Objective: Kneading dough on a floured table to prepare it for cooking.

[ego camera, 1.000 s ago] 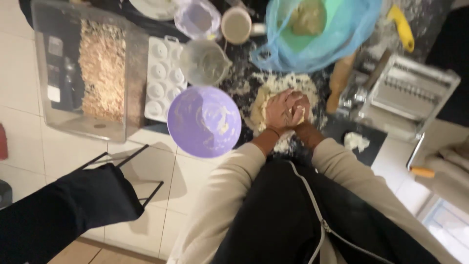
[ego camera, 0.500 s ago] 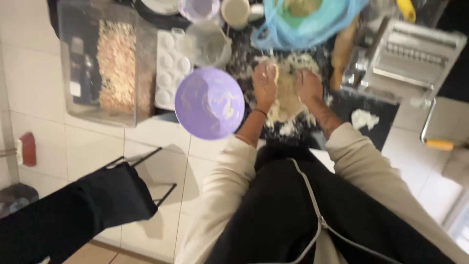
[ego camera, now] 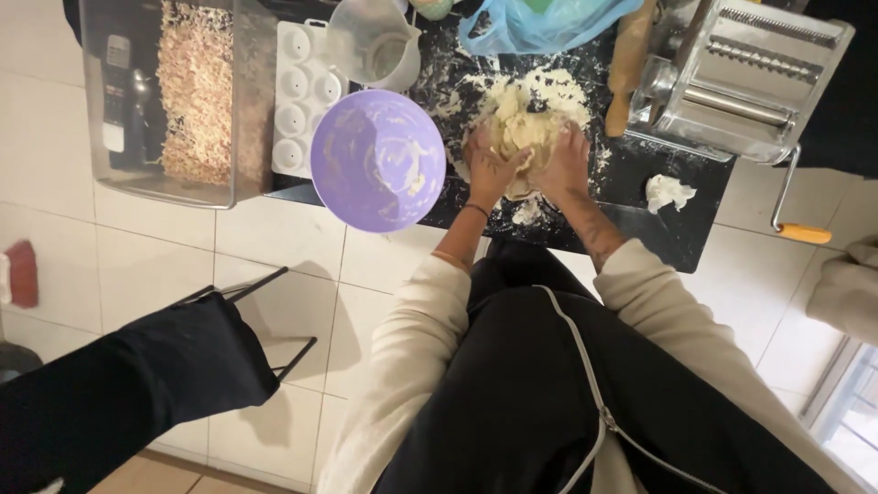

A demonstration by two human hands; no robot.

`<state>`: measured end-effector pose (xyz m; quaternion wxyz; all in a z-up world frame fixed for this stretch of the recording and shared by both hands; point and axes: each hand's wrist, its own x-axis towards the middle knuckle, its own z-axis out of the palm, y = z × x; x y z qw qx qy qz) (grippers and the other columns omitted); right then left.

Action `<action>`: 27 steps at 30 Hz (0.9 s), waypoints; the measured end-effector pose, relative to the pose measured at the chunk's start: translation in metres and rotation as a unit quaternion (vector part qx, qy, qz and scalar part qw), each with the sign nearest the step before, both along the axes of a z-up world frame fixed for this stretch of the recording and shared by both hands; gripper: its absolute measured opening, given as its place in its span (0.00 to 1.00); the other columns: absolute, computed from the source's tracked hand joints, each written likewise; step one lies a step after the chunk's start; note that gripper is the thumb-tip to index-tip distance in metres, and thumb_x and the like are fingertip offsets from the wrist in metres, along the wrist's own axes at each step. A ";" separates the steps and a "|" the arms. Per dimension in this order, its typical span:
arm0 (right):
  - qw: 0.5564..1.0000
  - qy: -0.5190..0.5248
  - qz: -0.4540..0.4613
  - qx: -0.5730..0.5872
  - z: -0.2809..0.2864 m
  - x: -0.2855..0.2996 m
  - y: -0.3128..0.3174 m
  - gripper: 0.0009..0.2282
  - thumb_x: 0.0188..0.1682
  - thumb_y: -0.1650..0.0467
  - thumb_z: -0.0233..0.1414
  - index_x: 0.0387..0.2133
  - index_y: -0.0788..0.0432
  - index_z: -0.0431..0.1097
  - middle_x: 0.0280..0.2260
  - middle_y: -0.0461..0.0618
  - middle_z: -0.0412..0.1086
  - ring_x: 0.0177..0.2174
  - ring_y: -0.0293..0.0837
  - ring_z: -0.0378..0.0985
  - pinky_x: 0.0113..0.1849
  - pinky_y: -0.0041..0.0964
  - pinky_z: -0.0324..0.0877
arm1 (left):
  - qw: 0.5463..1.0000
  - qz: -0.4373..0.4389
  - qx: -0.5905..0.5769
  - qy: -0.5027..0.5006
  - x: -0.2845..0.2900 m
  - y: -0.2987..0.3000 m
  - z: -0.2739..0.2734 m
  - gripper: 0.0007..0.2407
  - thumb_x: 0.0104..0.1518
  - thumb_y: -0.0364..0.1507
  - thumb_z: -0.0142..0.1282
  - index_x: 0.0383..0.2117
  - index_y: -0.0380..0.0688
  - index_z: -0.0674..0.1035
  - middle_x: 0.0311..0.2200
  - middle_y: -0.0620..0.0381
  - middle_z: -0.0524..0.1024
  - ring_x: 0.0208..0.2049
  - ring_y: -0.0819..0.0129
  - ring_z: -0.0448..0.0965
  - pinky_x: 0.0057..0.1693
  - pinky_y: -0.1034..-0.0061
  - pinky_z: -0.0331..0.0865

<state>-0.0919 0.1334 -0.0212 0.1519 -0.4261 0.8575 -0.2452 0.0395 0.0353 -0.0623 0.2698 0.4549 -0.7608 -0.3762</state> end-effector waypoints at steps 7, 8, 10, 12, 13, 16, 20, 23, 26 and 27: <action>0.998 0.011 0.007 0.057 -0.005 -0.020 -0.008 0.31 0.40 0.66 0.67 0.53 0.70 0.63 0.53 0.69 0.65 0.51 0.69 0.70 0.51 0.55 0.69 | 0.999 -0.028 0.030 -0.012 0.011 -0.002 0.016 0.44 0.39 0.43 0.76 0.62 0.34 0.64 0.58 0.37 0.66 0.59 0.42 0.64 0.65 0.55 0.59; 0.998 -0.035 -0.002 0.057 -0.007 -0.027 -0.010 0.29 0.41 0.66 0.65 0.53 0.70 0.65 0.50 0.68 0.68 0.46 0.66 0.75 0.47 0.52 0.73 | 0.998 -0.033 0.045 -0.010 0.010 -0.006 0.017 0.45 0.39 0.42 0.76 0.64 0.34 0.63 0.58 0.38 0.65 0.59 0.42 0.64 0.66 0.54 0.58; 0.994 -0.084 -0.009 0.065 -0.009 -0.040 -0.011 0.26 0.42 0.67 0.63 0.52 0.70 0.66 0.46 0.66 0.71 0.40 0.62 0.80 0.42 0.48 0.77 | 0.997 -0.038 0.067 -0.011 0.010 -0.005 0.010 0.45 0.40 0.41 0.76 0.65 0.35 0.62 0.58 0.39 0.65 0.60 0.43 0.63 0.67 0.54 0.56; 0.997 -0.030 0.012 0.075 -0.009 -0.050 -0.014 0.24 0.40 0.65 0.68 0.47 0.66 0.71 0.38 0.67 0.75 0.37 0.67 0.79 0.42 0.54 0.73 | 0.997 -0.040 0.066 -0.016 0.011 0.002 -0.009 0.45 0.41 0.41 0.76 0.67 0.37 0.62 0.58 0.41 0.65 0.59 0.45 0.63 0.67 0.55 0.56; 0.997 -0.030 0.015 0.076 -0.009 -0.053 -0.014 0.24 0.40 0.65 0.68 0.47 0.66 0.71 0.38 0.67 0.75 0.37 0.67 0.79 0.42 0.54 0.73 | 0.997 -0.037 0.067 -0.016 0.009 0.001 -0.003 0.45 0.41 0.41 0.76 0.67 0.37 0.62 0.58 0.41 0.65 0.59 0.45 0.63 0.67 0.55 0.56; 0.999 -0.033 0.019 0.039 -0.006 -0.065 -0.022 0.24 0.38 0.68 0.66 0.51 0.59 0.73 0.37 0.66 0.76 0.39 0.65 0.78 0.44 0.54 0.72 | 0.999 -0.036 0.022 -0.022 -0.005 -0.009 0.022 0.48 0.35 0.43 0.78 0.64 0.36 0.61 0.57 0.38 0.64 0.57 0.43 0.61 0.64 0.54 0.54; 0.997 -0.052 0.009 0.060 -0.007 -0.070 -0.022 0.23 0.38 0.69 0.65 0.51 0.56 0.75 0.39 0.65 0.76 0.40 0.65 0.79 0.45 0.53 0.73 | 0.998 -0.020 0.045 -0.046 -0.011 -0.008 0.044 0.45 0.34 0.45 0.77 0.63 0.46 0.65 0.54 0.43 0.66 0.56 0.45 0.62 0.64 0.55 0.56; 0.995 -0.070 0.028 0.073 -0.005 -0.080 -0.028 0.23 0.38 0.68 0.66 0.49 0.58 0.75 0.39 0.65 0.76 0.40 0.64 0.79 0.45 0.52 0.73 | 0.995 -0.024 0.051 -0.083 -0.013 -0.015 0.043 0.39 0.40 0.43 0.75 0.62 0.54 0.68 0.55 0.47 0.67 0.56 0.46 0.63 0.63 0.56 0.59; 0.991 -0.066 0.074 0.092 -0.024 -0.091 -0.025 0.20 0.40 0.67 0.66 0.46 0.61 0.74 0.40 0.66 0.75 0.40 0.66 0.78 0.44 0.53 0.73 | 0.991 -0.031 0.053 -0.120 -0.013 -0.022 0.048 0.32 0.45 0.42 0.73 0.59 0.58 0.72 0.53 0.49 0.70 0.55 0.47 0.67 0.60 0.57 0.64; 0.989 -0.042 0.107 0.097 -0.033 -0.097 -0.023 0.18 0.43 0.67 0.65 0.44 0.63 0.74 0.40 0.66 0.75 0.41 0.67 0.78 0.44 0.54 0.72 | 0.989 -0.028 0.057 -0.130 -0.015 -0.024 0.051 0.28 0.47 0.41 0.72 0.57 0.59 0.74 0.51 0.50 0.71 0.53 0.48 0.69 0.58 0.58 0.66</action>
